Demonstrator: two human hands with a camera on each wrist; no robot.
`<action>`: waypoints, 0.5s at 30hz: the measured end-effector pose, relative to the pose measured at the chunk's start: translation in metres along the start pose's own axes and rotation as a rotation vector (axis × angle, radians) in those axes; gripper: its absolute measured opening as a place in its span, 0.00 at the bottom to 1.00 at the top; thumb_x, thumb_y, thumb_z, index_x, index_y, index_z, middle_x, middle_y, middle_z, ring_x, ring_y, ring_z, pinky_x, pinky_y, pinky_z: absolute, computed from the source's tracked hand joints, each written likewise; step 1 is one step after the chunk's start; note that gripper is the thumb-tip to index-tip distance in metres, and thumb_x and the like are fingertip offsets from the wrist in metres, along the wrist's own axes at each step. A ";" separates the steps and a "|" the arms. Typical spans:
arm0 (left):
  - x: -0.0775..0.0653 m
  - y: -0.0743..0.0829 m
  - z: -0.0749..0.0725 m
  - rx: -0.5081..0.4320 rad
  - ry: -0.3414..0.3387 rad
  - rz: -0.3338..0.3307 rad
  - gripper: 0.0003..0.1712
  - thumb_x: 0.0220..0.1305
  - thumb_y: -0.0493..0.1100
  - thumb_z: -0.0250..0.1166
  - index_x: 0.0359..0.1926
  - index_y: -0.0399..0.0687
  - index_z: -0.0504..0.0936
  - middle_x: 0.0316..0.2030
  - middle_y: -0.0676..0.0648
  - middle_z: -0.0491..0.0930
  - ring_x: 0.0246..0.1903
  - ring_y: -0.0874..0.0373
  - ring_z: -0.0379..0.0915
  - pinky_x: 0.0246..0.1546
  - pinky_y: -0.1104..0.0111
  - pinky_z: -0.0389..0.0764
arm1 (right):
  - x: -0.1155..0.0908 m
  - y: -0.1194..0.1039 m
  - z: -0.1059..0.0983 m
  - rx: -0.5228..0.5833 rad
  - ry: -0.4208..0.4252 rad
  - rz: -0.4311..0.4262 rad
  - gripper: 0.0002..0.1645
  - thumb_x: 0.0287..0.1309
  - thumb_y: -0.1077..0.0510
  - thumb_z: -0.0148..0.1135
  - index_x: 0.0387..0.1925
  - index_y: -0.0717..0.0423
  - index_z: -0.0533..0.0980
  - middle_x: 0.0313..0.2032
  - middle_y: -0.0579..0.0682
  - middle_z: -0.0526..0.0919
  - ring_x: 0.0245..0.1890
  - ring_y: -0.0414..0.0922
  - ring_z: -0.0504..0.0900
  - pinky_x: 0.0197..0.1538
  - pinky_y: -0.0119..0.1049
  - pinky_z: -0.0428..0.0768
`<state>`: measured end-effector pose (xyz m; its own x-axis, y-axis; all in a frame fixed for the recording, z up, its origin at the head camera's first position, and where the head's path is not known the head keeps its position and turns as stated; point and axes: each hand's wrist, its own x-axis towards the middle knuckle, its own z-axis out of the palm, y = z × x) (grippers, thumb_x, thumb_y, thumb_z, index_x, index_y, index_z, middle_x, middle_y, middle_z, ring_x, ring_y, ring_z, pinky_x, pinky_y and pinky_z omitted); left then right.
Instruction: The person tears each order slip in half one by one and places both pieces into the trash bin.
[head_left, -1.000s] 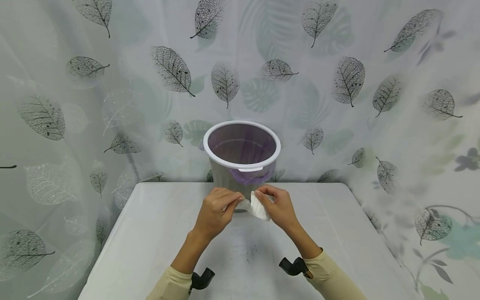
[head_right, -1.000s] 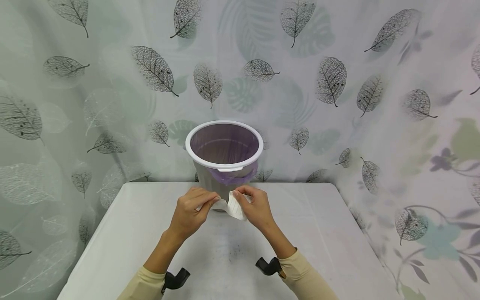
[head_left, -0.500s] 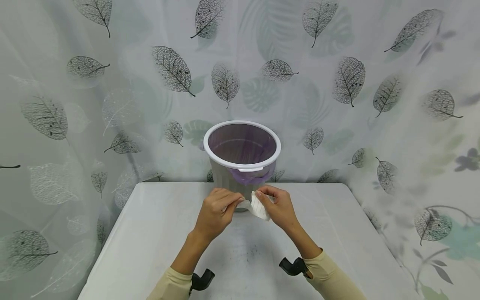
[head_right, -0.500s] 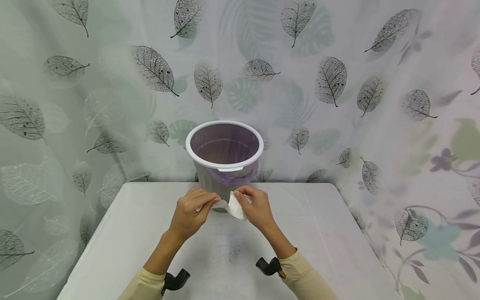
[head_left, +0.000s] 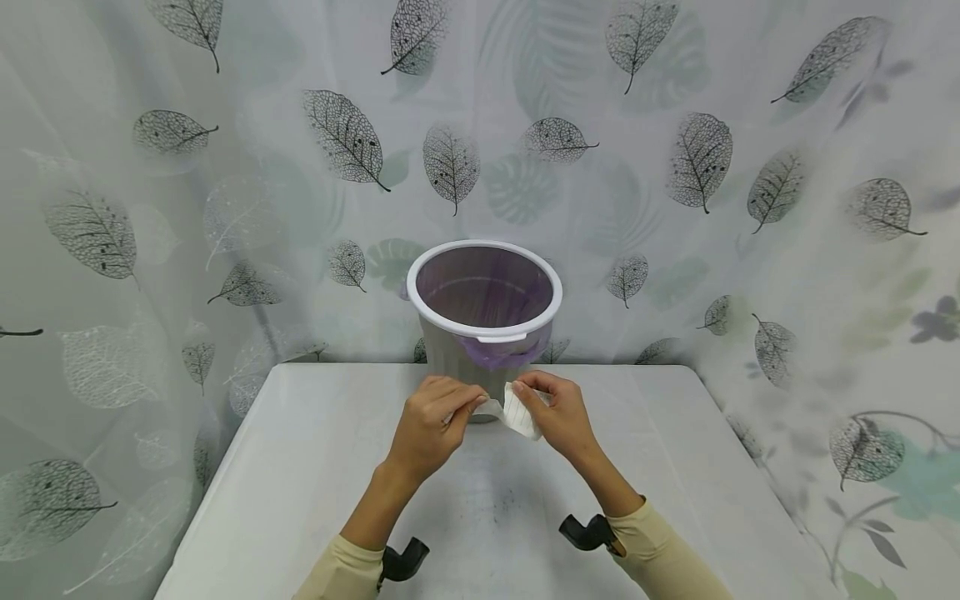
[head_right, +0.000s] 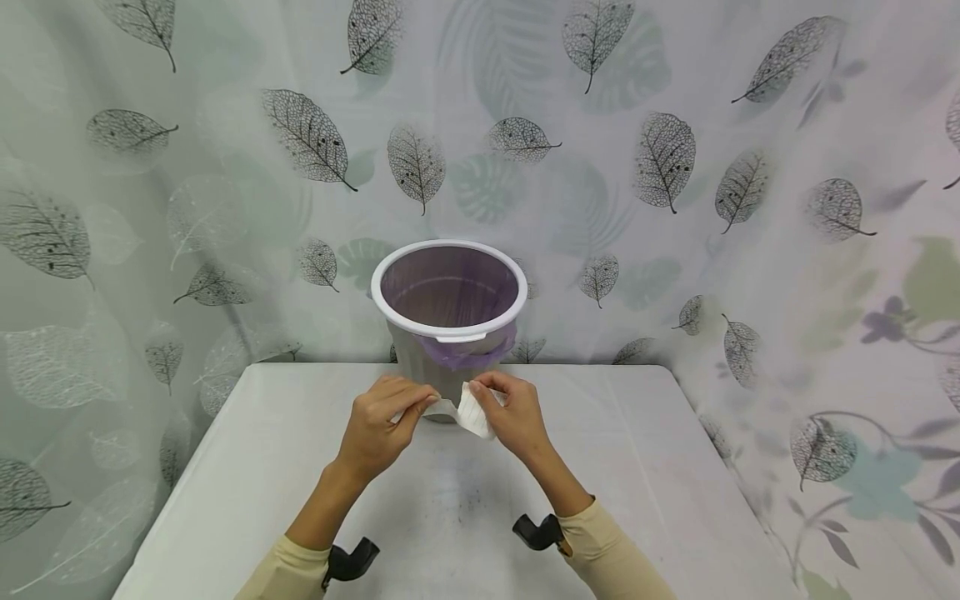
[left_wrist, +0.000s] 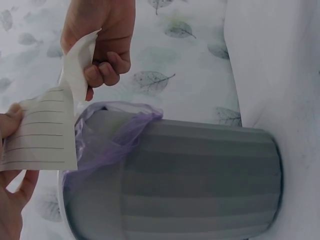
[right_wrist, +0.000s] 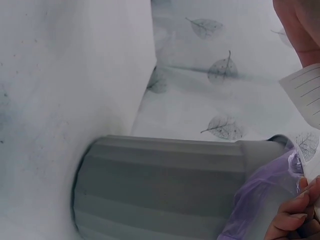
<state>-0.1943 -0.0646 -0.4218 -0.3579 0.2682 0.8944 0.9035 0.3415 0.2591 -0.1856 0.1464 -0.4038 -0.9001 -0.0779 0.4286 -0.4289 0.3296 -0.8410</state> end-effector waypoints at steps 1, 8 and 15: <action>0.000 0.000 0.000 0.000 0.001 0.000 0.03 0.64 0.33 0.73 0.39 0.40 0.90 0.32 0.49 0.87 0.32 0.57 0.83 0.42 0.59 0.81 | 0.000 0.000 0.000 -0.002 0.002 -0.005 0.03 0.66 0.72 0.66 0.35 0.71 0.84 0.35 0.60 0.87 0.39 0.53 0.83 0.36 0.30 0.80; 0.002 0.001 -0.003 0.008 0.010 -0.001 0.03 0.65 0.33 0.72 0.39 0.38 0.90 0.32 0.47 0.88 0.33 0.56 0.83 0.42 0.59 0.82 | 0.000 0.001 -0.003 0.005 -0.003 -0.018 0.04 0.66 0.72 0.65 0.35 0.71 0.83 0.36 0.61 0.87 0.35 0.50 0.83 0.31 0.31 0.81; 0.003 0.000 -0.004 0.006 0.019 0.008 0.03 0.66 0.33 0.72 0.39 0.38 0.90 0.32 0.47 0.87 0.33 0.55 0.83 0.41 0.59 0.81 | 0.004 0.021 -0.002 -0.014 0.006 -0.007 0.04 0.66 0.72 0.66 0.35 0.72 0.84 0.36 0.62 0.87 0.35 0.50 0.82 0.30 0.30 0.79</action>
<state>-0.1940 -0.0673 -0.4174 -0.3462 0.2537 0.9032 0.9049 0.3445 0.2501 -0.1983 0.1549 -0.4185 -0.8966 -0.0746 0.4365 -0.4341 0.3421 -0.8334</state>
